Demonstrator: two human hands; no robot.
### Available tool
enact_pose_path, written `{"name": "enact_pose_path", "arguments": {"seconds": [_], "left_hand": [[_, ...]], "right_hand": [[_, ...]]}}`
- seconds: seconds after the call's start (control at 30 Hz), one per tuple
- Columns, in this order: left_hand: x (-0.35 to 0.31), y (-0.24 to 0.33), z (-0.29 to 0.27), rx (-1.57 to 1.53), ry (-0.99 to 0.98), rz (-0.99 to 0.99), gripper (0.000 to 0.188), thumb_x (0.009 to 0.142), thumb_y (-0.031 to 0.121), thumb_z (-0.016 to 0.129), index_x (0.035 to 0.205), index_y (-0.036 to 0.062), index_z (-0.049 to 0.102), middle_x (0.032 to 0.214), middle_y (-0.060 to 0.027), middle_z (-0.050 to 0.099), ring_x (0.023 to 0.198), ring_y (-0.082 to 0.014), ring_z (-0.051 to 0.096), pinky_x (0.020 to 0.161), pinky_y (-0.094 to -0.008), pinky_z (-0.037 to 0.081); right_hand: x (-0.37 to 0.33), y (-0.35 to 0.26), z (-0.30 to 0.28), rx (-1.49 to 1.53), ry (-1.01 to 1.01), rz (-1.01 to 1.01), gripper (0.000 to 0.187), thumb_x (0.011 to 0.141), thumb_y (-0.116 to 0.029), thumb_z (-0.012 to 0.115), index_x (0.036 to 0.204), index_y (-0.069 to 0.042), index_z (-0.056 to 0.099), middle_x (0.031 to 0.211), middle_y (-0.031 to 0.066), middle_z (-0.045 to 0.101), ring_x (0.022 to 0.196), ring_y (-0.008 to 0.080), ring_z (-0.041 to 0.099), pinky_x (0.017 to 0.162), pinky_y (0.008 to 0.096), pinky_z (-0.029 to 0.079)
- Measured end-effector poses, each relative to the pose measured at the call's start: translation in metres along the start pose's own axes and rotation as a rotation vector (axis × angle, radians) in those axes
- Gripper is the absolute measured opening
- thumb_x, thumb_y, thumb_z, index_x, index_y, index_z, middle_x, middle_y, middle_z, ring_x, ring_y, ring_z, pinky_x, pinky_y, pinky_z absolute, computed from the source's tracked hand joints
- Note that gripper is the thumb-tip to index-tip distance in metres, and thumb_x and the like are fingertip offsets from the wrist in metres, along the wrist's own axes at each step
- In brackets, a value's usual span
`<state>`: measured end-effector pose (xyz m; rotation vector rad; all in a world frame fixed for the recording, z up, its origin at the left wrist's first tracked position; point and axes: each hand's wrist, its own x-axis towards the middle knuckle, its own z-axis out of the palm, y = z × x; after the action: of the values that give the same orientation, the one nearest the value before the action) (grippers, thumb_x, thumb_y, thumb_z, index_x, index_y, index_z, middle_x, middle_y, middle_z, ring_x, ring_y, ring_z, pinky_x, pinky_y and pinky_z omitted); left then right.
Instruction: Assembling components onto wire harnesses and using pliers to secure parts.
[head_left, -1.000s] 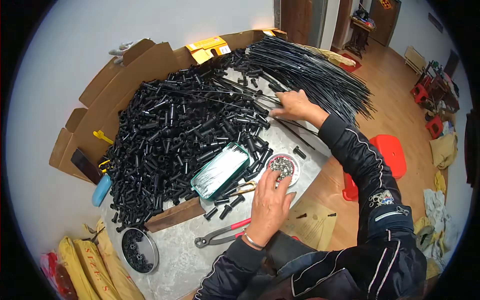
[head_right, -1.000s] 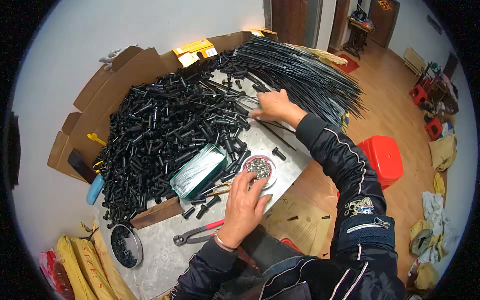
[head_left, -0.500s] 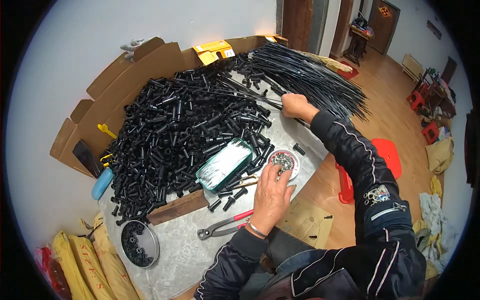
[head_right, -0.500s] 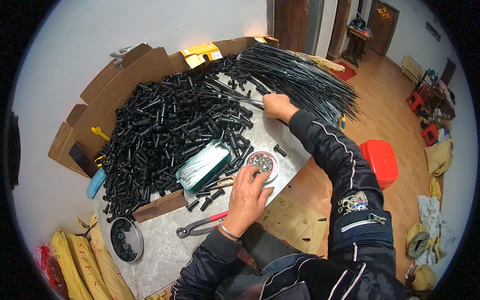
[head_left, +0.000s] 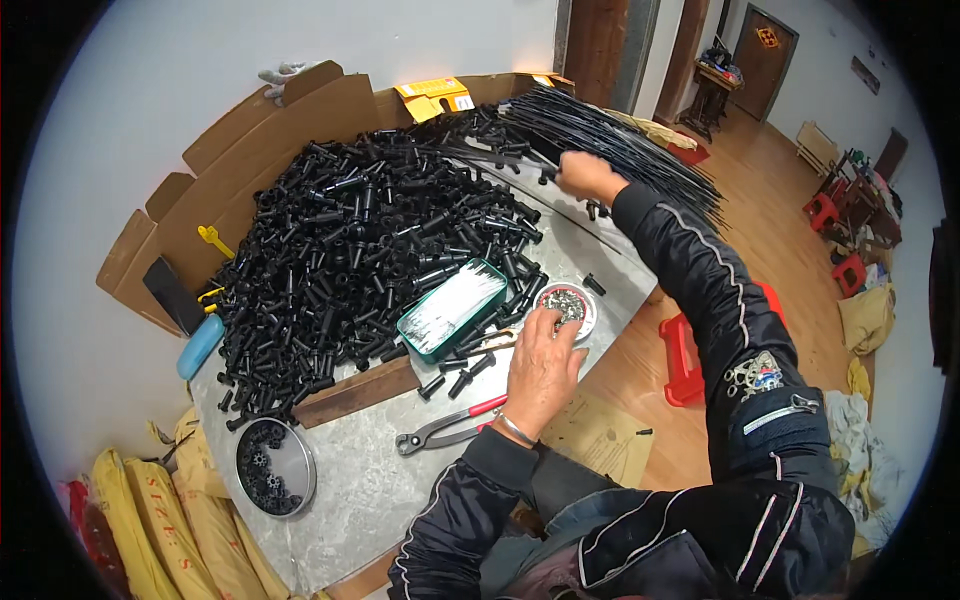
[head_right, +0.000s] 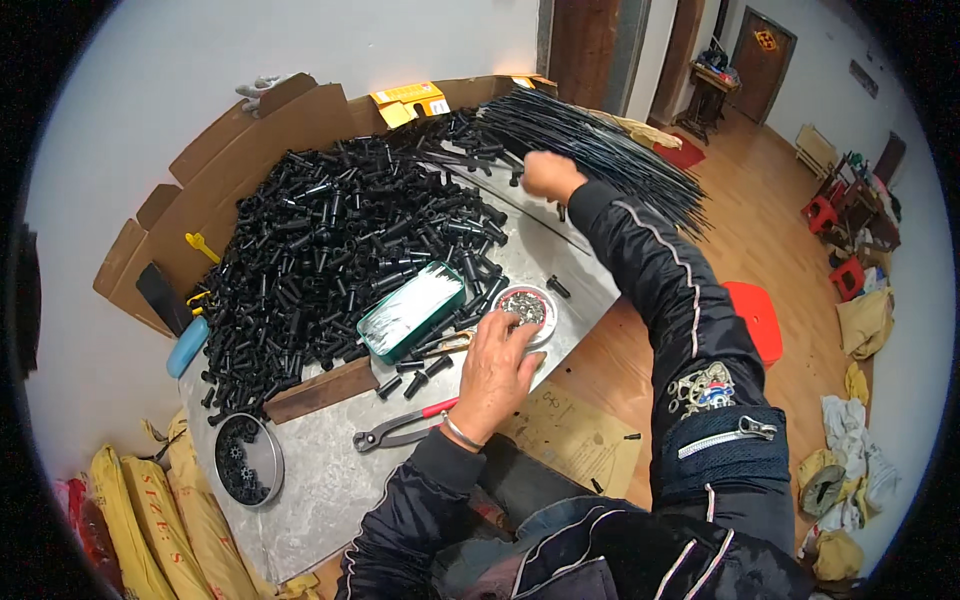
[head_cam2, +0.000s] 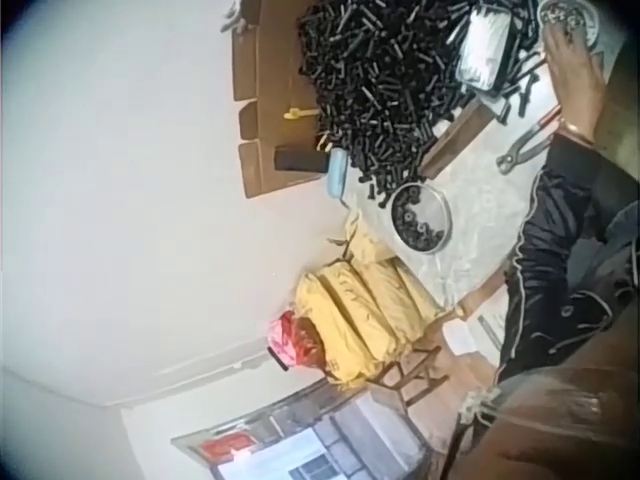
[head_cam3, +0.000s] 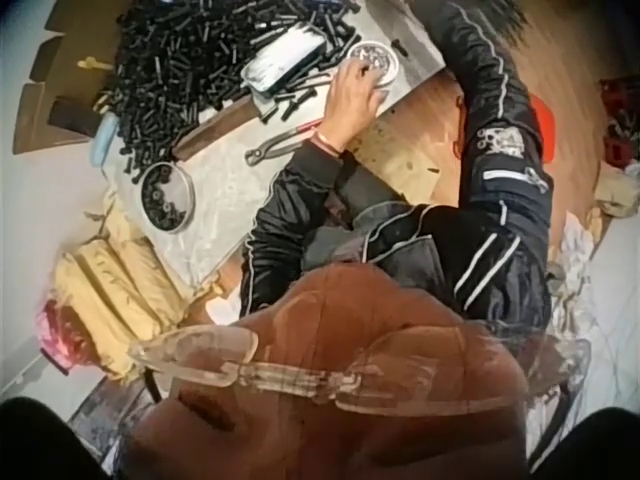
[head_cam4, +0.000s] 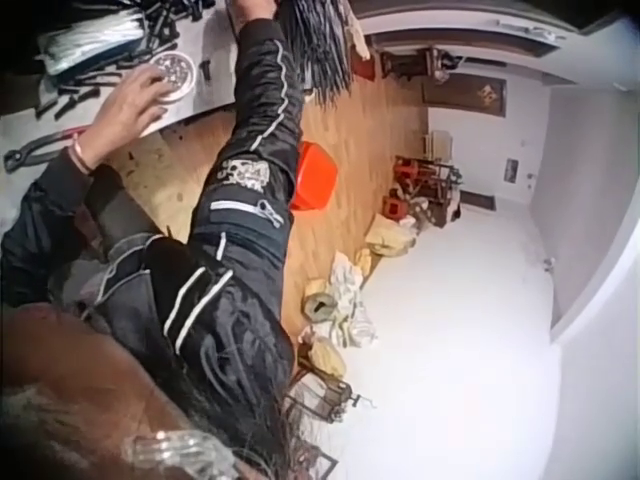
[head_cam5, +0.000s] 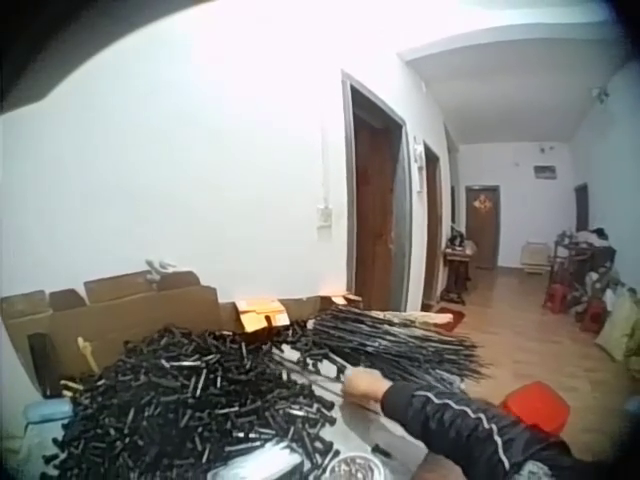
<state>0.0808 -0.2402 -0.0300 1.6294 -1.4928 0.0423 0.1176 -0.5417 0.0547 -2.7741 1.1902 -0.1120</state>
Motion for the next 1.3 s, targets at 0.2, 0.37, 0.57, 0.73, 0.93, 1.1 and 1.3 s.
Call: {"name": "enact_pose_path", "arguments": {"seconds": [0.2,0.37,0.57,0.73,0.93,1.1,1.3], "left_hand": [[-0.001,-0.002,-0.001,0.007,0.002,0.004,0.038,0.071,0.008,0.072,0.107,0.0026,0.061,0.108,-0.0159,0.052,0.107,-0.0338,0.049,0.093,-0.0406,0.041],[-0.002,-0.002,0.002,0.005,0.01,0.0,0.037,0.071,0.009,0.071,0.106,0.003,0.061,0.108,-0.0157,0.053,0.108,-0.0338,0.049,0.093,-0.0406,0.042],[-0.001,-0.001,0.0,0.015,0.011,-0.006,0.037,0.072,0.008,0.071,0.107,0.0036,0.061,0.108,-0.0151,0.053,0.108,-0.0334,0.049,0.092,-0.0409,0.042],[0.003,0.002,0.004,-0.015,-0.012,0.001,0.037,0.072,0.008,0.071,0.107,0.0036,0.061,0.108,-0.0155,0.053,0.108,-0.0334,0.049,0.093,-0.041,0.042],[-0.001,-0.003,-0.005,0.018,-0.002,-0.001,0.036,0.071,0.007,0.071,0.106,0.0033,0.061,0.108,-0.016,0.053,0.107,-0.0342,0.05,0.093,-0.0413,0.042],[0.003,0.001,-0.001,0.022,0.009,0.054,0.035,0.072,0.007,0.07,0.105,0.0028,0.061,0.109,-0.0169,0.054,0.106,-0.0351,0.05,0.092,-0.0417,0.042],[0.0,0.01,-0.002,0.117,-0.013,0.073,0.038,0.072,0.009,0.072,0.107,0.0042,0.059,0.114,-0.0156,0.051,0.111,-0.0335,0.048,0.093,-0.0428,0.041]], "right_hand": [[-0.004,-0.001,-0.043,0.027,-0.045,-0.186,0.044,0.066,-0.035,0.076,0.076,0.007,0.067,0.074,0.0224,0.066,0.07,0.0327,0.067,0.063,0.0404,0.053],[-0.014,0.023,0.042,0.035,-0.023,-0.108,0.043,0.069,-0.032,0.074,0.088,0.007,0.068,0.092,0.026,0.066,0.09,0.037,0.066,0.076,0.0417,0.053],[-0.011,0.015,0.039,-0.004,-0.122,-0.112,0.036,0.075,-0.025,0.061,0.092,0.005,0.067,0.094,0.0242,0.067,0.091,0.036,0.066,0.076,0.0424,0.052],[0.004,0.029,-0.007,-0.078,0.067,-0.122,0.025,0.081,-0.024,0.058,0.087,0.0,0.066,0.088,0.0208,0.067,0.087,0.0344,0.066,0.075,0.0433,0.052],[-0.036,-0.01,-0.173,-0.471,0.381,-0.281,0.028,0.076,-0.026,0.063,0.093,-0.006,0.071,0.086,0.0173,0.068,0.083,0.0337,0.065,0.073,0.0428,0.052],[-0.037,0.027,-0.207,-0.297,0.332,-0.21,0.027,0.076,-0.024,0.067,0.09,-0.001,0.071,0.08,0.0179,0.068,0.076,0.0327,0.065,0.067,0.0409,0.05],[-0.089,0.029,-0.219,-0.196,0.365,-0.137,0.03,0.076,-0.03,0.065,0.091,-0.004,0.07,0.093,0.0179,0.068,0.089,0.0347,0.065,0.077,0.0432,0.051]]}}
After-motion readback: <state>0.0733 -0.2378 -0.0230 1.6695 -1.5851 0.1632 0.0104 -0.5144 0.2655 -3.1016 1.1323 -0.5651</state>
